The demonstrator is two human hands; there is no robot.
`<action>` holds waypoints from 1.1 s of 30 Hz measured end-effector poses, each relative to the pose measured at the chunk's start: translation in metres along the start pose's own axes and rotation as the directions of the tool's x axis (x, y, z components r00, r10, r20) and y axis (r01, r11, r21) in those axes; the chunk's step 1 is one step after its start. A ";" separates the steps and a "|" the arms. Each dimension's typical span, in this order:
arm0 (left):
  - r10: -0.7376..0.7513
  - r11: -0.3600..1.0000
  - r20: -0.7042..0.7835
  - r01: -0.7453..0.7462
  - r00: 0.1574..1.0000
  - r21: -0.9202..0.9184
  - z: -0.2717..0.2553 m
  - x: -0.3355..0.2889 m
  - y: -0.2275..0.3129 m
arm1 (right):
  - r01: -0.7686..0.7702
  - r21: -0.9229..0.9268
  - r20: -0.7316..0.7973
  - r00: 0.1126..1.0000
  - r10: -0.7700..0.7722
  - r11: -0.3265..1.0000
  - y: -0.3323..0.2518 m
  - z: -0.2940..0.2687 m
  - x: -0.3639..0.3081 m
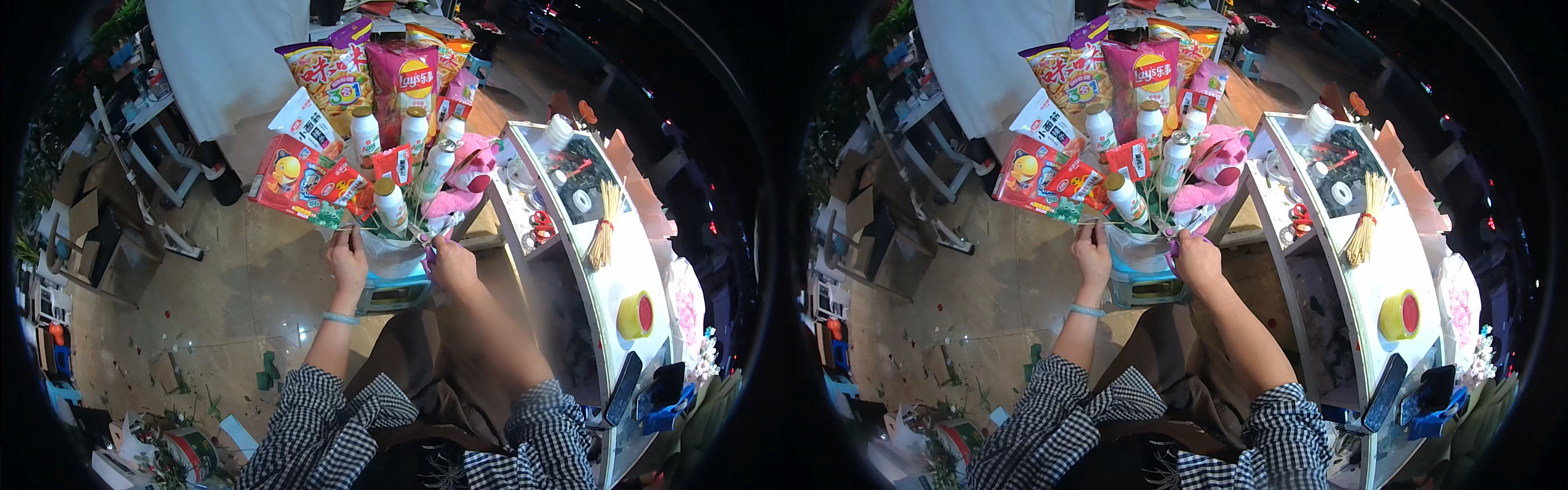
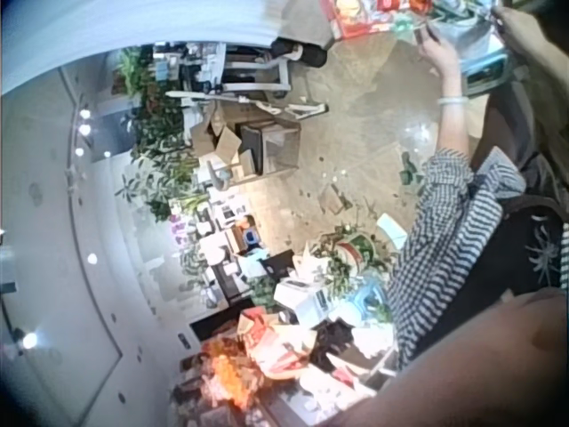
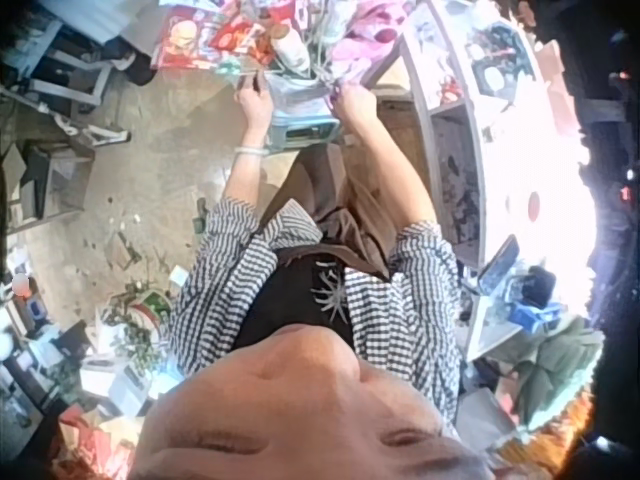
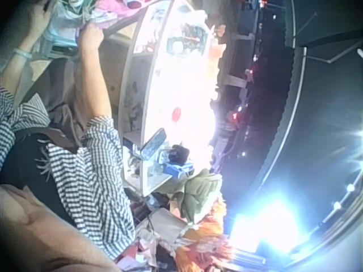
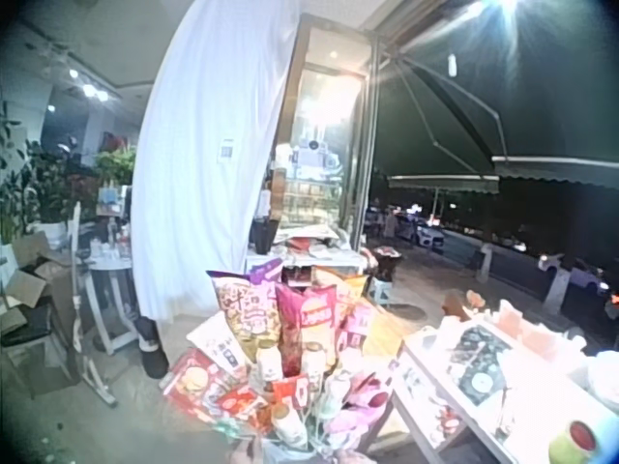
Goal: The person attaches a snack box to a wooden stick using tape, trims the stick with scissors, and places the assembled item into a container with other snack bouquets. The person repeats the process with another snack box.
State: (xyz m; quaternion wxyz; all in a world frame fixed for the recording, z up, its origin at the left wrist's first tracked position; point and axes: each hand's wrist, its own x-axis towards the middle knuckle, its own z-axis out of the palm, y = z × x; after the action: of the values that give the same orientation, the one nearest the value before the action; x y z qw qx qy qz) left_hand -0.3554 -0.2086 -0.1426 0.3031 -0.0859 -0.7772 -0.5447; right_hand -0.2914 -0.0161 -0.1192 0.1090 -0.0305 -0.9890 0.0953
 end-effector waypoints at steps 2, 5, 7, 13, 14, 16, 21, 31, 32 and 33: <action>-0.012 1.000 0.025 0.012 1.000 0.021 0.001 -0.002 -0.004 | 0.011 -0.016 0.005 1.000 -0.011 1.000 0.000 0.001 0.001; 0.004 1.000 0.041 -0.005 0.999 0.017 0.005 -0.005 -0.014 | 0.032 -0.027 -0.004 0.999 -0.032 0.999 0.001 0.004 0.003; 0.043 0.999 0.023 -0.043 0.999 -0.010 0.013 -0.009 -0.021 | 0.036 -0.032 -0.013 0.999 -0.036 0.999 0.002 0.005 0.003; 0.163 0.986 0.054 -0.161 0.985 -0.045 0.027 -0.014 -0.036 | 0.029 -0.044 -0.026 0.999 -0.030 0.999 -0.002 0.001 0.003; 0.182 0.982 0.048 -0.180 0.982 -0.059 0.024 -0.015 -0.037 | 0.014 -0.046 0.004 1.000 -0.014 0.999 -0.003 -0.002 0.003; 0.219 0.975 0.082 -0.214 0.972 -0.065 0.019 -0.013 -0.040 | -0.011 -0.049 0.057 0.998 0.013 0.999 -0.006 -0.008 0.005; -0.110 0.981 0.261 0.147 0.959 -0.127 -0.013 -0.026 -0.048 | -0.077 0.061 0.033 0.997 0.075 0.995 -0.010 -0.019 -0.007; -0.180 0.564 0.153 0.230 0.972 -0.793 -0.041 0.027 -0.013 | -0.238 0.232 0.155 0.966 0.206 0.943 -0.008 -0.026 -0.076; -0.192 0.544 0.154 0.236 0.969 -0.805 -0.041 0.035 -0.010 | -0.260 0.216 0.196 0.956 0.219 0.941 -0.008 -0.025 -0.082; -0.267 0.497 0.146 0.266 0.953 -0.826 -0.038 0.042 -0.007 | -0.261 0.212 0.184 0.957 0.224 0.942 -0.008 -0.025 -0.084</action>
State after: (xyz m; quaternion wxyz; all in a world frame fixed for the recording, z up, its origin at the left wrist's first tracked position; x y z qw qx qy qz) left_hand -0.3782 -0.2535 -0.1161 0.1378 -0.0991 -0.4257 -0.8888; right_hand -0.2042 -0.0266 -0.1114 0.0210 -0.1317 -0.9650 0.2258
